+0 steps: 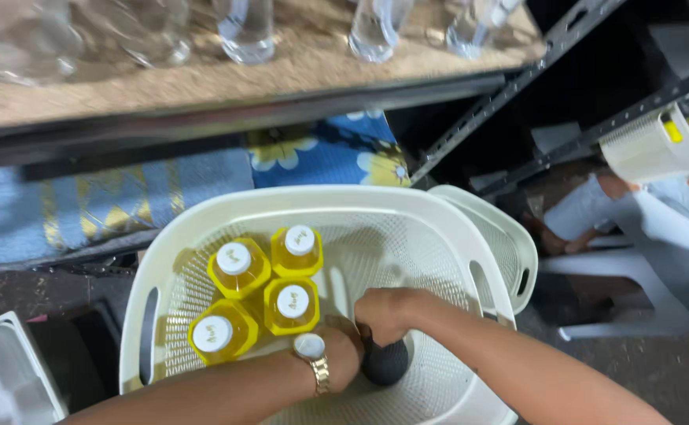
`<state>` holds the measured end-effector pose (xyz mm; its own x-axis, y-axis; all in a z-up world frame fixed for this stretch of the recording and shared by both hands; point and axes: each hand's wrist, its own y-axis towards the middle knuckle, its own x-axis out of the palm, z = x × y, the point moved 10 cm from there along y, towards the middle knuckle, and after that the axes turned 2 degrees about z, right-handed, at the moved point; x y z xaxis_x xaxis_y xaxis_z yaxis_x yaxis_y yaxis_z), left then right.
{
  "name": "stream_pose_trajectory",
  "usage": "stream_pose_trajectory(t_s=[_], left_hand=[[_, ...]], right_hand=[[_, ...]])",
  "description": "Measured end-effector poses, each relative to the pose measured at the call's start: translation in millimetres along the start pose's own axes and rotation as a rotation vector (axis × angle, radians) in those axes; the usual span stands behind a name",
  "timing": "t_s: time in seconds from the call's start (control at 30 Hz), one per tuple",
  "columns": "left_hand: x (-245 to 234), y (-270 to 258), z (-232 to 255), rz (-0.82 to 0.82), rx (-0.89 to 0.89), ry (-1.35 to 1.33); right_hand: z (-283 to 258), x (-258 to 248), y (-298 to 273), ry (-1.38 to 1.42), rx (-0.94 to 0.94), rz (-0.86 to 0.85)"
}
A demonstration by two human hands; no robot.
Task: The person transfers black lids, yellow bottles, and clear pump bottles from a white basket onto a metal shelf. They place the items one by one, arranging them in rows on the shelf.
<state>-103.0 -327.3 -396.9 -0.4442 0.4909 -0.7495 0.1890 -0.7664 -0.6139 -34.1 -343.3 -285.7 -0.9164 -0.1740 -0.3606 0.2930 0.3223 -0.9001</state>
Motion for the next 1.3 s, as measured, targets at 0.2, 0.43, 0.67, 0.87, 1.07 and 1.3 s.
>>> stream_pose_trajectory(t_s=[0.2,0.43,0.67,0.87,1.07,1.3], left_hand=[[-16,-8,-22,-0.129,-0.138,-0.218],[-25,-22,-32,-0.047,-0.267,-0.421],[-65,-41,-5,0.145,-0.006,-0.386],[-129,-93,-23,0.362,-0.055,-0.415],[-185,-179,-55,0.386,-0.241,-0.804],[-171,-208,-76,0.563,-0.307,-1.269]], right_hand=[[6,20,7,0.027,0.063,-0.062],[16,12,16,0.039,0.049,0.031],[9,1,7,0.065,0.001,0.074],[-10,-37,-47,0.296,-0.16,0.267],[-20,-58,-113,0.657,-0.244,0.401],[-13,-62,-148,0.736,-0.242,0.739]])
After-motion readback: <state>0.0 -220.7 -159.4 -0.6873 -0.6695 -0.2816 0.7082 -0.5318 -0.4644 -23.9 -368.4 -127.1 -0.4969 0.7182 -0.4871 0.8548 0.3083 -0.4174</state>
